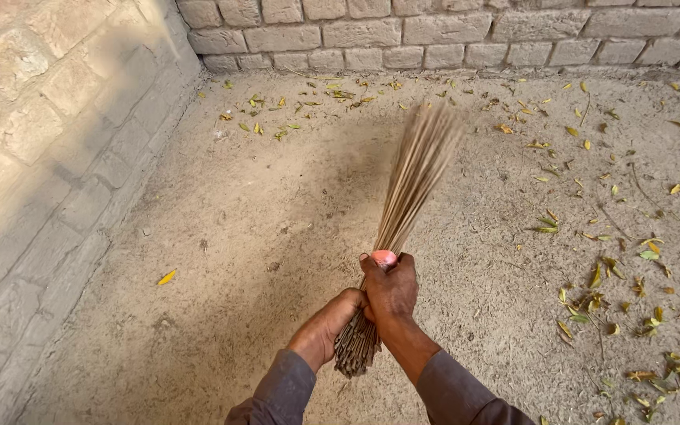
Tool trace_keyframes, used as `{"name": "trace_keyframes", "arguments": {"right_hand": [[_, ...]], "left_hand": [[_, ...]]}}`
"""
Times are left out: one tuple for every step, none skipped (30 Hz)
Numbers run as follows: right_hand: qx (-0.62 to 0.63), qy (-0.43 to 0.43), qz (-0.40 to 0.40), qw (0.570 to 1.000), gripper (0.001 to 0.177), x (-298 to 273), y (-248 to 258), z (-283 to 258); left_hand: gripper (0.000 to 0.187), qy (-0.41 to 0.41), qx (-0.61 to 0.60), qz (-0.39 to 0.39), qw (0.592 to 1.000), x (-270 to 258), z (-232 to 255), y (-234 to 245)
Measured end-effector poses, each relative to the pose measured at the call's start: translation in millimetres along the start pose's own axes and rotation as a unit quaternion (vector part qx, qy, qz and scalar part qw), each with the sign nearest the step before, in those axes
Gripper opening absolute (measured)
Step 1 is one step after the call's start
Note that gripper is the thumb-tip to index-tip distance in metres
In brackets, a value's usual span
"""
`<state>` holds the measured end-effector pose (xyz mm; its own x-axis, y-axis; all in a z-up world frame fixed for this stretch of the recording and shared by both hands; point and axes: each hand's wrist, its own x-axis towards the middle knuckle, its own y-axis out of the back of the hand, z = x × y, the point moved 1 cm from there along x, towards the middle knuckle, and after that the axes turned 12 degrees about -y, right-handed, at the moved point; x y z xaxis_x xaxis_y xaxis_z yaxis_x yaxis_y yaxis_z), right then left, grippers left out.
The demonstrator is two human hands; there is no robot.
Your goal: The person sweeps dry leaves and debris on a dirt floor using a hand broom made of a bundle of sticks.
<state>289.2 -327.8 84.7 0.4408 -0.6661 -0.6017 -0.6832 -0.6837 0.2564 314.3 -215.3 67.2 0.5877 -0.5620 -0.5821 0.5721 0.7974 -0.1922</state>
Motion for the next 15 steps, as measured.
{"name": "trace_keyframes", "arguments": {"right_hand": [[-0.02, 0.039, -0.035, 0.998, 0.041, -2.2, 2.6, -0.7], [-0.025, 0.049, -0.038, 0.998, 0.041, 0.9, 4.1, -7.8], [-0.049, 0.09, -0.108, 0.989, 0.042, 3.5, 3.5, -12.4], [-0.074, 0.122, -0.182, 0.973, 0.043, -0.5, -0.4, -3.8], [-0.109, 0.145, -0.238, 0.954, 0.046, -0.5, -9.7, -0.3], [-0.148, 0.168, -0.289, 0.931, 0.048, 5.4, -17.9, -2.9], [-0.184, 0.183, -0.329, 0.908, 0.051, 5.4, -23.6, 4.6], [-0.215, 0.202, -0.367, 0.882, 0.054, 1.6, -31.4, 14.8], [-0.219, 0.207, -0.371, 0.878, 0.054, 2.2, -38.3, 21.4], [-0.241, 0.201, -0.391, 0.865, 0.059, 3.8, -48.2, 26.8], [-0.263, 0.195, -0.411, 0.851, 0.064, 6.5, -57.2, 32.5], [-0.268, 0.201, -0.418, 0.845, 0.064, 9.5, -64.4, 38.1], [-0.244, 0.178, -0.458, 0.836, 0.071, 12.3, -71.2, 43.3], [-0.22, 0.152, -0.497, 0.825, 0.077, 14.0, -78.0, 48.1], [-0.226, 0.155, -0.504, 0.819, 0.077, 14.9, -85.5, 49.9]], "left_hand": [[0.021, 0.001, -0.003, 0.0, 1.0, -5.4, -12.8, -4.7], [0.022, -0.025, -0.031, 0.051, 0.998, -4.0, -18.5, -8.8], [0.024, -0.05, -0.059, 0.101, 0.992, -1.5, -26.1, -13.0], [0.024, -0.05, -0.064, 0.109, 0.991, -6.3, -44.5, -15.1], [0.023, -0.109, -0.154, 0.144, 0.971, -7.7, -60.1, -17.1], [0.023, -0.167, -0.247, 0.175, 0.938, -1.9, -69.2, -24.5], [0.023, -0.168, -0.256, 0.18, 0.935, 0.5, -78.8, -31.2], [0.021, -0.15, -0.302, 0.232, 0.912, -3.0, -88.7, -31.2], [0.021, -0.13, -0.346, 0.282, 0.885, -6.7, -97.0, -30.7], [0.021, -0.136, -0.35, 0.288, 0.881, -8.2, -100.5, -27.8], [0.022, -0.139, -0.352, 0.292, 0.878, -9.7, -102.5, -24.0], [0.023, -0.144, -0.354, 0.297, 0.875, -11.8, -103.3, -19.9], [0.023, -0.151, -0.359, 0.303, 0.87, -15.2, -103.6, -15.4], [0.024, -0.127, -0.356, 0.308, 0.873, -19.8, -104.7, -11.4], [0.024, -0.103, -0.353, 0.312, 0.876, -23.9, -104.8, -7.5]]}}
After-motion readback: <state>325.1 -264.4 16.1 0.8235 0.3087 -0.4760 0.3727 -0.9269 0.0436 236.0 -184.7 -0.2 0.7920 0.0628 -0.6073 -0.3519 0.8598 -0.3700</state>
